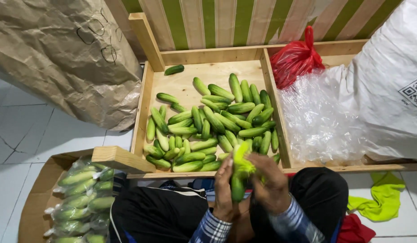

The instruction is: The person sorts through a wooden bin of cucumbers and places them into plastic bags.

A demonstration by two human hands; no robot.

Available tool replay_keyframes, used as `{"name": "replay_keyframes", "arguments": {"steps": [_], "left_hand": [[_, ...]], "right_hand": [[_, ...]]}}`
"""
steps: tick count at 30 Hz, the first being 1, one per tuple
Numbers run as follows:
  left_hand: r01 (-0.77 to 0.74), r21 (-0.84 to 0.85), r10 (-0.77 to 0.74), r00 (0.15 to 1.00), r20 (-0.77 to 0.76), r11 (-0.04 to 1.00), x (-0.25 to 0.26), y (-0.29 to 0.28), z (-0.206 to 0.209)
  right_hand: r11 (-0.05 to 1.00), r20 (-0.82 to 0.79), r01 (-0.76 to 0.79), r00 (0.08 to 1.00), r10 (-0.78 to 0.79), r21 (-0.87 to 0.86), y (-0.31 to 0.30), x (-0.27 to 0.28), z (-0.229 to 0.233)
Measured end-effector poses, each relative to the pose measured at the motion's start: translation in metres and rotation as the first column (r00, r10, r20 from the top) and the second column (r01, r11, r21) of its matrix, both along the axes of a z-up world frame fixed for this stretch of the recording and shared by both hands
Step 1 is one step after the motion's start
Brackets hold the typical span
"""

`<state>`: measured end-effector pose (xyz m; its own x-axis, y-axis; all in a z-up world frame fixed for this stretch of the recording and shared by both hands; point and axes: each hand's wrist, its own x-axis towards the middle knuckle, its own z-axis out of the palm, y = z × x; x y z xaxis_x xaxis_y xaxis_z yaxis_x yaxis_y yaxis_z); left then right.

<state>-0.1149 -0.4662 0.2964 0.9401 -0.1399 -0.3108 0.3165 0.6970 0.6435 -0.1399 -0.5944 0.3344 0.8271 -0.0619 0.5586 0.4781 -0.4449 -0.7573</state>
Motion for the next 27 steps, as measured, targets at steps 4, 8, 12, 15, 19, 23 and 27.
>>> {"name": "replay_keyframes", "arguments": {"steps": [4, 8, 12, 15, 19, 23, 27], "left_hand": [[-0.033, 0.081, 0.029, 0.998, 0.055, 0.996, 0.017, 0.011, -0.031], [-0.044, -0.103, 0.042, 0.999, -0.021, 0.994, -0.005, 0.001, 0.036], [0.045, -0.055, -0.046, 0.999, -0.018, 0.997, -0.009, -0.007, 0.018], [-0.048, -0.181, 0.045, 0.999, -0.024, 0.982, -0.003, -0.001, 0.012], [-0.021, -0.140, 0.008, 0.996, -0.090, 0.990, 0.007, 0.012, -0.011], [0.012, -0.144, -0.018, 0.999, -0.043, 0.989, -0.015, 0.004, 0.038], [0.007, -0.211, -0.020, 0.998, -0.060, 0.978, -0.016, -0.008, 0.017]], "right_hand": [[0.954, 0.182, -0.015, 0.981, 0.072, -0.299, 0.020, -0.040, -0.007], [0.978, 0.162, 0.152, 0.978, -0.128, -0.144, 0.015, -0.030, -0.014], [0.991, -0.017, 0.132, 0.991, -0.132, 0.021, -0.006, -0.001, -0.002], [0.998, 0.067, 0.015, 0.998, -0.010, -0.068, -0.002, -0.020, -0.012], [0.925, 0.249, -0.079, 0.951, 0.182, -0.371, 0.010, -0.050, -0.027], [0.986, 0.157, 0.076, 0.986, -0.053, -0.149, 0.004, -0.029, 0.003], [0.992, 0.049, 0.118, 0.992, -0.116, -0.044, -0.005, -0.013, 0.006]]}}
